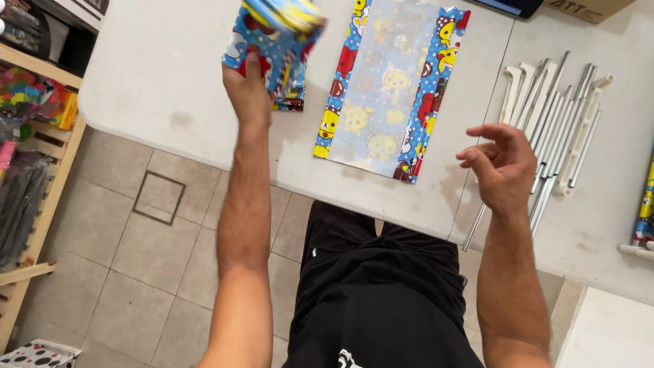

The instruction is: Assembling a multi-tier shelf by sliding metal support rods into the fabric sleeves of colorful patterned shelf liners and attaching them to the frame.

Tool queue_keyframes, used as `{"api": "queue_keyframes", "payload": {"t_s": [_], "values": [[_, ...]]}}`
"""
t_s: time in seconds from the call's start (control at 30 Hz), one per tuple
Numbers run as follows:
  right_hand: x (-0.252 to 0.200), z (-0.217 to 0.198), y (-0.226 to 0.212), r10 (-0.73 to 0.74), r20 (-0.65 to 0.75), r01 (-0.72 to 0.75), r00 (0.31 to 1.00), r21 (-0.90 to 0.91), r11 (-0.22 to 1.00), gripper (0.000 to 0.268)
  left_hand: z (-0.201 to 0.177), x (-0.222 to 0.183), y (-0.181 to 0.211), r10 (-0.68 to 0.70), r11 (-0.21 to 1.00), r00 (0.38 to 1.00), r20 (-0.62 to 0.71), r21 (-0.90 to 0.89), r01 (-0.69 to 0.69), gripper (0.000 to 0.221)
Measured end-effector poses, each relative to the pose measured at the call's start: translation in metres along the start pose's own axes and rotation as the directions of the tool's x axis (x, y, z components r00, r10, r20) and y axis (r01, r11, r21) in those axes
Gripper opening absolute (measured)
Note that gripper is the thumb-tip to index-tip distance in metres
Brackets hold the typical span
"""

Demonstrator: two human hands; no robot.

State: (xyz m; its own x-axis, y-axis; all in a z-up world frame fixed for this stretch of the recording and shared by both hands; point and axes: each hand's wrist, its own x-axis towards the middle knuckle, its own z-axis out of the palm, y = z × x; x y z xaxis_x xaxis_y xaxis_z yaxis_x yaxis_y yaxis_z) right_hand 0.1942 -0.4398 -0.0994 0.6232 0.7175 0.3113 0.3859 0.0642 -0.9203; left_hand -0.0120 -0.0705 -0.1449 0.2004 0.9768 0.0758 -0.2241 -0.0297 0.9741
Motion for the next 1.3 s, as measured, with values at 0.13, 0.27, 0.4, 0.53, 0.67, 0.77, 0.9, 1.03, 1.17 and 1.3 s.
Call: {"api": "queue_keyframes", "payload": {"t_s": [0.13,0.27,0.4,0.53,0.67,0.77,0.9,1.03,1.17,1.3], "values": [[-0.020,-0.002,0.009,0.076,-0.007,-0.076,0.997,0.015,0.997,0.028,0.001,0.012,-0.013,-0.341,0.910,0.914,-0.220,0.165,0.380,0.026],[-0.038,-0.009,0.019,0.170,-0.034,-0.168,0.985,0.036,0.985,0.027,-0.004,0.005,-0.033,-0.403,0.883,0.876,-0.263,0.141,0.448,0.035],[-0.045,-0.016,0.022,0.189,-0.035,-0.187,0.981,0.042,0.981,0.026,-0.009,-0.002,-0.036,-0.373,0.891,0.897,-0.237,0.178,0.418,0.034],[-0.052,-0.025,0.027,0.240,-0.052,-0.237,0.969,0.070,0.969,0.029,-0.016,-0.009,-0.029,-0.360,0.891,0.905,-0.227,0.203,0.405,0.058],[-0.073,-0.044,0.057,0.221,-0.079,-0.207,0.972,0.158,0.966,0.029,-0.061,-0.010,-0.103,-0.003,0.908,0.968,-0.250,0.405,0.107,0.085],[-0.084,-0.047,0.044,0.270,-0.093,-0.262,0.958,0.091,0.961,0.024,-0.062,-0.069,-0.075,0.037,0.912,0.999,-0.019,0.410,-0.026,0.071],[-0.084,-0.075,0.026,0.251,-0.131,-0.266,0.959,-0.119,0.956,0.012,-0.039,-0.137,-0.044,0.132,0.912,0.954,0.269,0.345,-0.223,0.055],[-0.096,-0.151,0.052,0.041,-0.391,-0.306,0.920,-0.648,0.698,0.019,-0.017,-0.177,-0.041,0.154,0.860,0.800,0.580,0.320,-0.398,0.040],[-0.115,-0.232,0.062,-0.338,-0.478,-0.451,0.811,-0.878,0.161,0.045,-0.003,-0.190,-0.035,0.106,0.842,0.778,0.619,0.360,-0.401,0.030],[-0.132,-0.269,0.066,-0.138,-0.587,-0.584,0.798,-0.809,0.064,0.056,0.009,-0.195,-0.029,0.078,0.833,0.741,0.667,0.364,-0.416,0.023]]}}
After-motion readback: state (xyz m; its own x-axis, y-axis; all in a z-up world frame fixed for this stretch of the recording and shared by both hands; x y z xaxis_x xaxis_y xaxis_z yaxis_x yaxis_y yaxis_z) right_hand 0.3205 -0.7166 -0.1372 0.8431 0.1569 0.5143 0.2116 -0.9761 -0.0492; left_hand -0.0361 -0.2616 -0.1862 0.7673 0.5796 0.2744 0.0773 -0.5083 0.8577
